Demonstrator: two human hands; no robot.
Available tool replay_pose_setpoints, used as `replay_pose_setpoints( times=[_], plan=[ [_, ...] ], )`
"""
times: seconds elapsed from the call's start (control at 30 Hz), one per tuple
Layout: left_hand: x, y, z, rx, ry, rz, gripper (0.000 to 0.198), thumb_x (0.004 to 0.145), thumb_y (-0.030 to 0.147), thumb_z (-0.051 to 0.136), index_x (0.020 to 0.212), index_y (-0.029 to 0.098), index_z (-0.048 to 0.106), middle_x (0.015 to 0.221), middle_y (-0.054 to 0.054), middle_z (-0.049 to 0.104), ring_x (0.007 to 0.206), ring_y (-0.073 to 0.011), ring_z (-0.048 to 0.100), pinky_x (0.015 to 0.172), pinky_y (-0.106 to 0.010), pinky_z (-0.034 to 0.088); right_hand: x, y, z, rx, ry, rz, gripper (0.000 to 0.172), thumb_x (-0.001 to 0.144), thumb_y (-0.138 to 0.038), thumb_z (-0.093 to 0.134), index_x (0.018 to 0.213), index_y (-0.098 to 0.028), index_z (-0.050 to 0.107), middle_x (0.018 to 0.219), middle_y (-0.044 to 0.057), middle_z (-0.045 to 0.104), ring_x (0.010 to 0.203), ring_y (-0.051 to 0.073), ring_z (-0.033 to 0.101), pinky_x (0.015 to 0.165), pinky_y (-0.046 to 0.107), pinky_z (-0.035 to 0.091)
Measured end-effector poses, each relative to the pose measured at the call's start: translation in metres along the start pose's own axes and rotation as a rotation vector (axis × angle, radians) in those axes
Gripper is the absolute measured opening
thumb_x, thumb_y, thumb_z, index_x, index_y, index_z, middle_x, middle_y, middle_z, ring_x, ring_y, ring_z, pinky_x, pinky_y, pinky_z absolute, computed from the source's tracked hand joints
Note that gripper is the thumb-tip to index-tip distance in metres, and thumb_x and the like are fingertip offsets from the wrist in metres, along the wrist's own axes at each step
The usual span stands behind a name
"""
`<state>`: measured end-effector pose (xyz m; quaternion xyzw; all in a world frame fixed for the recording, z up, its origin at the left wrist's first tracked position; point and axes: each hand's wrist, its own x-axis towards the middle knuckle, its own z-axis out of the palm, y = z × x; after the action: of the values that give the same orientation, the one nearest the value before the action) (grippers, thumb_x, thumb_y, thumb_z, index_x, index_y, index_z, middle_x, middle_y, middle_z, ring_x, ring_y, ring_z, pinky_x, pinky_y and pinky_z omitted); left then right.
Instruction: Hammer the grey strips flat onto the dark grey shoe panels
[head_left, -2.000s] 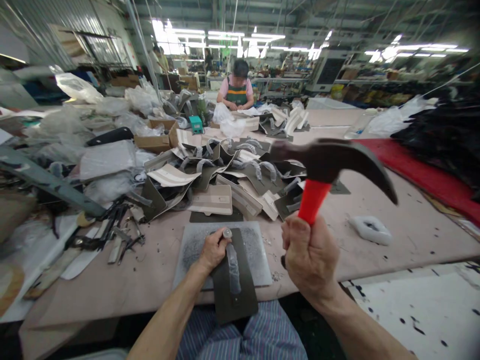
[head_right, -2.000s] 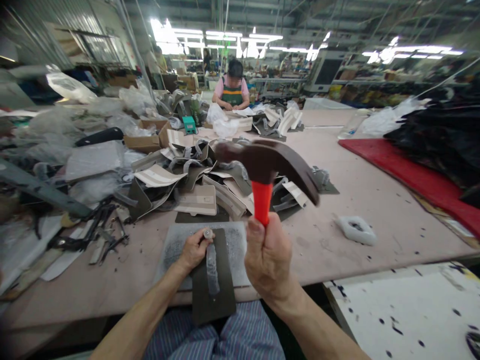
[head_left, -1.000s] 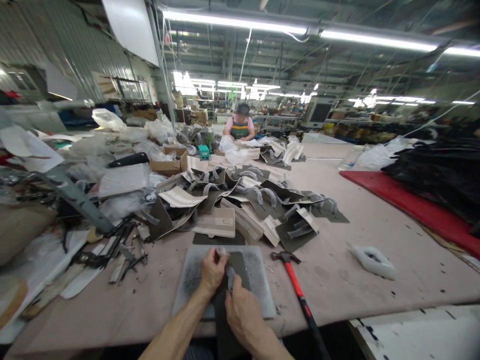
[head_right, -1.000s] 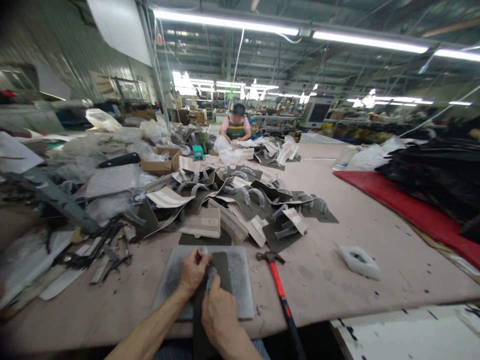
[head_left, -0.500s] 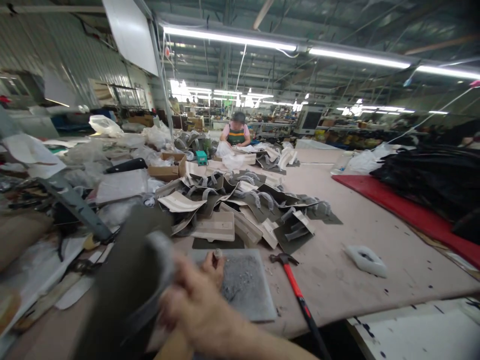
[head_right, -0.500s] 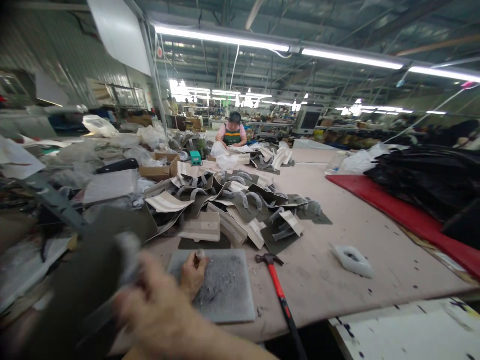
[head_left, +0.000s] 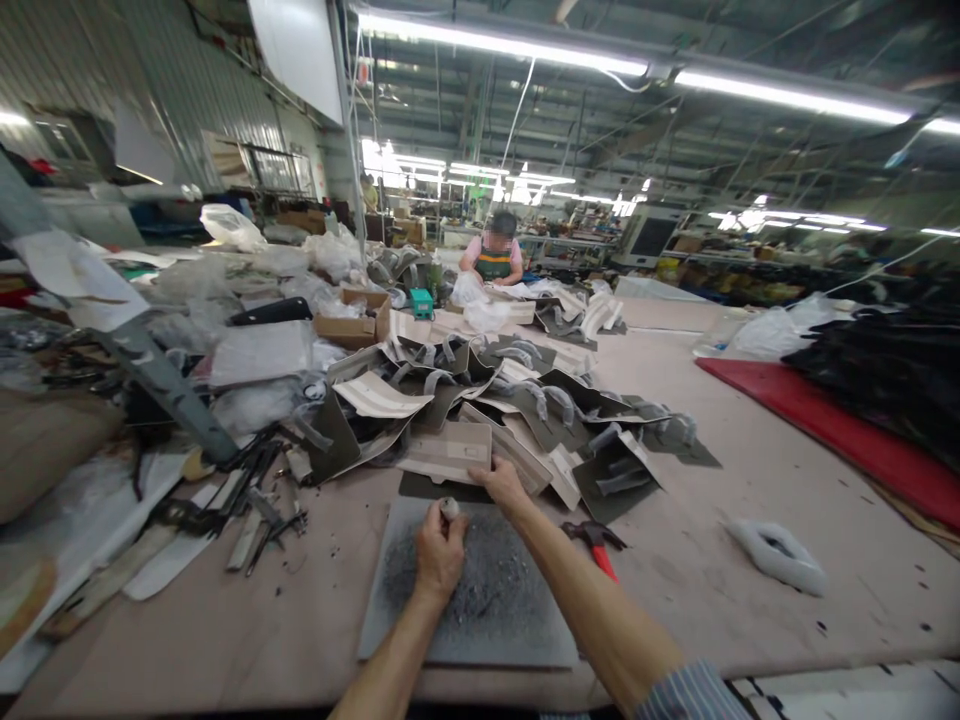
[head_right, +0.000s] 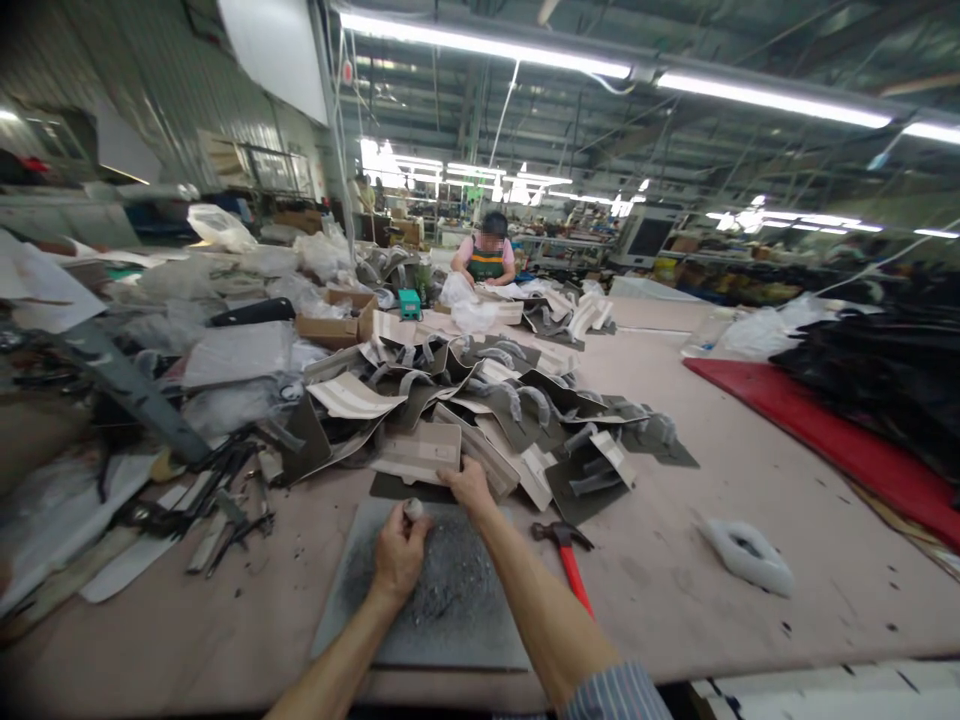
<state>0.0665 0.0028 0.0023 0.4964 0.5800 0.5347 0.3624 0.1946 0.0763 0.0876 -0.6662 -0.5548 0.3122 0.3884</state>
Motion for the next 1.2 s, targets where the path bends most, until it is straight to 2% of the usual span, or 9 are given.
replay_pose_setpoints(
  times=[0.13, 0.3, 0.4, 0.53, 0.67, 0.77, 0.93, 1.07, 1.2],
  plan=[
    [0.001, -0.002, 0.001, 0.003, -0.002, 0.002, 0.024, 0.080, 0.039, 0.061, 0.089, 0.017, 0.061, 0.070, -0.003, 0.068, 0.064, -0.0189, 0.064, 0.063, -0.027, 0.049, 0.011, -0.005, 0.004, -0.073, -0.004, -0.137, 0.019, 0.078, -0.029, 0.063, 0.088, -0.017, 0.074, 0.087, 0.007, 0.072, 0.091, 0.024, 0.066, 0.085, 0.033, 0.048],
    [0.003, -0.004, 0.002, -0.048, 0.006, -0.037, 0.021, 0.079, 0.038, 0.063, 0.084, 0.018, 0.060, 0.070, -0.003, 0.070, 0.066, -0.0196, 0.067, 0.065, -0.028, 0.051, -0.001, -0.018, -0.030, -0.132, 0.070, -0.337, 0.021, 0.088, -0.024, 0.053, 0.094, -0.020, 0.073, 0.120, 0.008, 0.066, 0.112, 0.022, 0.059, 0.100, 0.034, 0.042],
    [-0.001, -0.003, -0.003, -0.101, 0.056, -0.064, 0.025, 0.078, 0.042, 0.066, 0.083, 0.018, 0.062, 0.072, -0.004, 0.071, 0.070, -0.0200, 0.069, 0.067, -0.028, 0.052, -0.042, -0.009, -0.066, -0.274, 0.150, -0.590, 0.032, 0.092, -0.017, 0.044, 0.114, -0.017, 0.068, 0.135, 0.012, 0.059, 0.125, 0.025, 0.052, 0.107, 0.041, 0.038],
    [-0.011, 0.000, -0.027, -0.097, 0.236, -0.075, 0.032, 0.078, 0.046, 0.069, 0.090, 0.017, 0.065, 0.081, -0.005, 0.074, 0.076, -0.0200, 0.071, 0.071, -0.028, 0.055, -0.127, 0.040, -0.089, -0.600, 0.104, -0.902, 0.056, 0.089, -0.003, 0.033, 0.142, -0.012, 0.048, 0.134, 0.016, 0.059, 0.125, 0.025, 0.052, 0.102, 0.044, 0.043],
    [-0.011, 0.012, -0.049, -0.068, 0.293, 0.018, 0.032, 0.080, 0.042, 0.070, 0.098, 0.016, 0.066, 0.088, -0.006, 0.075, 0.082, -0.0187, 0.071, 0.080, -0.029, 0.055, -0.203, 0.105, -0.067, -0.746, -0.006, -0.822, 0.053, 0.086, -0.006, 0.039, 0.134, -0.016, 0.057, 0.133, 0.010, 0.062, 0.124, 0.026, 0.053, 0.103, 0.044, 0.041],
    [-0.005, 0.022, -0.042, -0.102, 0.101, 0.041, 0.030, 0.080, 0.040, 0.071, 0.099, 0.017, 0.066, 0.089, -0.005, 0.075, 0.083, -0.0176, 0.070, 0.081, -0.029, 0.054, -0.232, 0.132, -0.047, -0.774, -0.002, -0.717, 0.050, 0.084, -0.010, 0.046, 0.132, -0.019, 0.060, 0.137, 0.007, 0.060, 0.126, 0.027, 0.050, 0.102, 0.043, 0.040],
    [0.006, 0.025, 0.001, -0.193, -0.198, -0.020, 0.033, 0.077, 0.042, 0.073, 0.097, 0.018, 0.064, 0.090, -0.006, 0.075, 0.085, -0.0189, 0.071, 0.083, -0.031, 0.055, -0.235, 0.134, -0.043, -0.754, -0.015, -0.643, 0.045, 0.087, -0.015, 0.052, 0.130, -0.021, 0.061, 0.137, 0.006, 0.060, 0.123, 0.026, 0.051, 0.105, 0.043, 0.035],
    [0.012, 0.016, 0.026, -0.230, -0.278, -0.049, 0.037, 0.074, 0.044, 0.074, 0.095, 0.016, 0.062, 0.087, -0.007, 0.075, 0.083, -0.0193, 0.071, 0.084, -0.033, 0.055, -0.233, 0.133, -0.050, -0.718, -0.054, -0.658, 0.041, 0.087, -0.018, 0.054, 0.127, -0.022, 0.062, 0.135, 0.006, 0.062, 0.121, 0.026, 0.052, 0.107, 0.044, 0.033],
    [0.013, 0.010, 0.027, -0.260, -0.294, -0.095, 0.042, 0.075, 0.048, 0.073, 0.099, 0.017, 0.059, 0.089, -0.007, 0.075, 0.084, -0.0201, 0.072, 0.087, -0.037, 0.055, -0.239, 0.122, -0.056, -0.624, -0.130, -0.590, 0.043, 0.087, -0.022, 0.057, 0.129, -0.023, 0.060, 0.136, 0.007, 0.060, 0.122, 0.028, 0.052, 0.108, 0.047, 0.035]
  ],
)
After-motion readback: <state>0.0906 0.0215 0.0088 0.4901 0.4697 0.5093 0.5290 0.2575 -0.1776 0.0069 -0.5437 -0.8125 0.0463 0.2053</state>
